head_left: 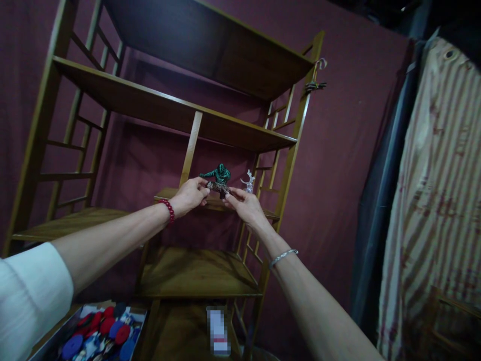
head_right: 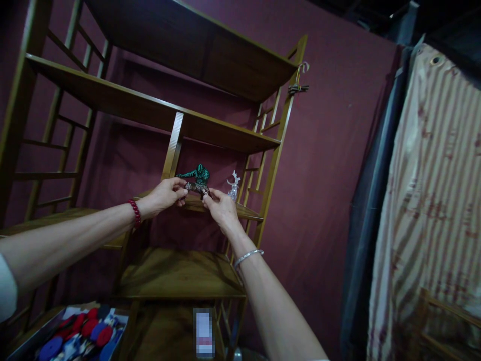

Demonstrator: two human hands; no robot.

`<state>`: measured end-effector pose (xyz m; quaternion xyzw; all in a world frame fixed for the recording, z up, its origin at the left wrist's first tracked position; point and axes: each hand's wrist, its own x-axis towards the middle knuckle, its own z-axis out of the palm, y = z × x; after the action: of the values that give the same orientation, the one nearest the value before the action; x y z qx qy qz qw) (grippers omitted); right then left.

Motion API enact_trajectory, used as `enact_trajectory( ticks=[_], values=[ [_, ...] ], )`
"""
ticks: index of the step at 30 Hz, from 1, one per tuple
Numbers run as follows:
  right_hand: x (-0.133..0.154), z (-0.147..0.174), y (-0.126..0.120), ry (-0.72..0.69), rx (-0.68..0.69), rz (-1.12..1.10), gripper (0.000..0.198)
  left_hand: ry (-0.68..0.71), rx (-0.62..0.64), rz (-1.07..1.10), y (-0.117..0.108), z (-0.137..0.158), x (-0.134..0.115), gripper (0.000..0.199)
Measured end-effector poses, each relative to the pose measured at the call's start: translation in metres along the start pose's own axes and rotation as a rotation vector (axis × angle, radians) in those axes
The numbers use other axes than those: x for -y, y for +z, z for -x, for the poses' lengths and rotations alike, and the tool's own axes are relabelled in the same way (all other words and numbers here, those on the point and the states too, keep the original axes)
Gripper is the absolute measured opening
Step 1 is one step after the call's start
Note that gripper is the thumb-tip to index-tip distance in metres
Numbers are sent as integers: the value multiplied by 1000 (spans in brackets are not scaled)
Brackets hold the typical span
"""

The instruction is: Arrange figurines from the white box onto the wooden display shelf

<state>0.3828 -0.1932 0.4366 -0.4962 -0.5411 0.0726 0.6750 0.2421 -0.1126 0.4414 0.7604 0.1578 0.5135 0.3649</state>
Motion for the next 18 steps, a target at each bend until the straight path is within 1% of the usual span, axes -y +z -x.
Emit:
enact_trajectory(
  ticks=[3, 7, 12, 18],
  values=[
    [1, -8, 3, 86, -33, -76, 22, 40, -35, -108, 3, -14, 9, 14],
    [-2, -21, 4, 178, -60, -42, 24, 32, -64, -270, 8, -29, 13, 14],
    [-17, -38, 4, 167, -73, 133, 20, -2, -88, -423, 12, -38, 13, 13],
    [-37, -55, 4, 138, -62, 373, 27, -60, -107, -547, 11, -41, 18, 15]
  ],
)
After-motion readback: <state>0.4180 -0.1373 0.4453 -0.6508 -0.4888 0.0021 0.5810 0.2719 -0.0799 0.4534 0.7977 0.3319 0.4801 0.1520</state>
